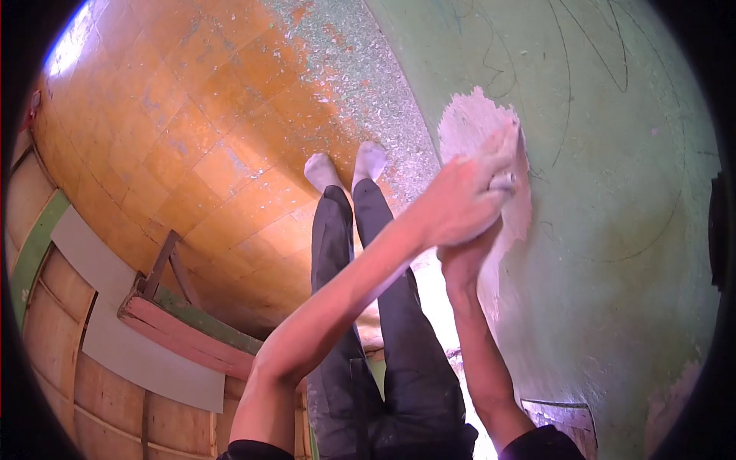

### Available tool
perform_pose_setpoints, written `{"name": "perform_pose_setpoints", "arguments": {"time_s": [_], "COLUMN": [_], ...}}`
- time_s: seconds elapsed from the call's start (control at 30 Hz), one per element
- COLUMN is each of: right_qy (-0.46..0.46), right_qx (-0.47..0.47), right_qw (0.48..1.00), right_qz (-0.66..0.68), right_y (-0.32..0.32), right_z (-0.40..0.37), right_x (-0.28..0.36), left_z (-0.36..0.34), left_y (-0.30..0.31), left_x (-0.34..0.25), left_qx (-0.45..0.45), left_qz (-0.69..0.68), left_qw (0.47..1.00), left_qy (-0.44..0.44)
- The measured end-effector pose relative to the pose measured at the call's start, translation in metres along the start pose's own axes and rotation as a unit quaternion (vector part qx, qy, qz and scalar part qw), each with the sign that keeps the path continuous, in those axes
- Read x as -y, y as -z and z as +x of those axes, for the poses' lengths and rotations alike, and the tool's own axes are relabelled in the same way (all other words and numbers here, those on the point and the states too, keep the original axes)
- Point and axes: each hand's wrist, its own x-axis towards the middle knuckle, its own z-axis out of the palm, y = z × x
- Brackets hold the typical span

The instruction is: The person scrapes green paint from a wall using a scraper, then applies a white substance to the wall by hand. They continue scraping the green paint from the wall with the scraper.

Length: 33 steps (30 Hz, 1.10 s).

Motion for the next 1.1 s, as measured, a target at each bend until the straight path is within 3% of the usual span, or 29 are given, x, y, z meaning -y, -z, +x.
{"name": "perform_pose_setpoints", "arguments": {"time_s": [0.07, 0.17, 0.2, 0.23, 0.3, 0.43, 0.57, 0.63, 0.67, 0.83, 0.9, 0.97, 1.03, 1.1], "right_qy": [0.155, 0.079, 0.023, 0.064, 0.036, 0.109, 0.04, 0.079, 0.091, 0.21, 0.214, 0.208, 0.201, 0.188], "right_qx": [0.026, 0.035, -0.024, -0.007, 0.003, -0.01, 0.033, 0.038, 0.033, -0.011, 0.01, 0.036, 0.029, 0.011], "right_qw": [0.951, 0.984, 0.999, 0.975, 0.969, 0.921, 0.915, 0.915, 0.919, 0.911, 0.914, 0.924, 0.931, 0.934], "right_qz": [-0.267, -0.158, 0.031, -0.213, -0.246, -0.374, -0.4, -0.393, -0.381, -0.355, -0.345, -0.318, -0.304, -0.303], "right_y": [-0.013, -0.013, -0.005, 0.005, 0.006, -0.006, 0.029, 0.028, 0.025, 0.026, 0.033, 0.025, 0.021, 0.02], "right_z": [0.005, -0.002, -0.009, -0.009, -0.008, -0.019, -0.018, -0.012, -0.01, -0.015, -0.013, 0.005, 0.003, -0.005], "right_x": [0.0, 0.011, -0.007, 0.002, 0.002, -0.011, -0.009, -0.012, -0.011, -0.011, 0.001, 0.005, 0.005, 0.007], "left_z": [0.006, 0.004, -0.001, -0.005, -0.002, -0.003, -0.011, -0.009, -0.004, -0.012, -0.015, -0.002, 0.008, -0.011], "left_y": [0.01, 0.012, 0.001, -0.005, -0.005, 0.004, -0.023, -0.027, -0.012, -0.024, -0.034, -0.019, 0.014, -0.019], "left_x": [-0.002, 0.001, -0.001, -0.008, -0.009, -0.005, -0.007, -0.004, -0.015, -0.01, -0.009, -0.016, -0.046, -0.017], "left_qx": [0.004, 0.015, 0.006, -0.005, 0.002, 0.026, -0.018, -0.046, -0.006, -0.011, -0.015, -0.03, 0.087, -0.001], "left_qz": [0.007, 0.014, 0.002, -0.01, -0.011, 0.013, 0.0, 0.003, 0.013, 0.016, 0.016, 0.013, -0.005, 0.011], "left_qw": [1.0, 1.0, 1.0, 1.0, 1.0, 1.0, 1.0, 0.999, 0.999, 1.0, 1.0, 0.999, 0.986, 0.999], "left_qy": [0.011, -0.02, -0.016, -0.012, 0.003, 0.006, -0.012, -0.008, 0.033, -0.001, 0.0, 0.032, 0.141, 0.039]}}
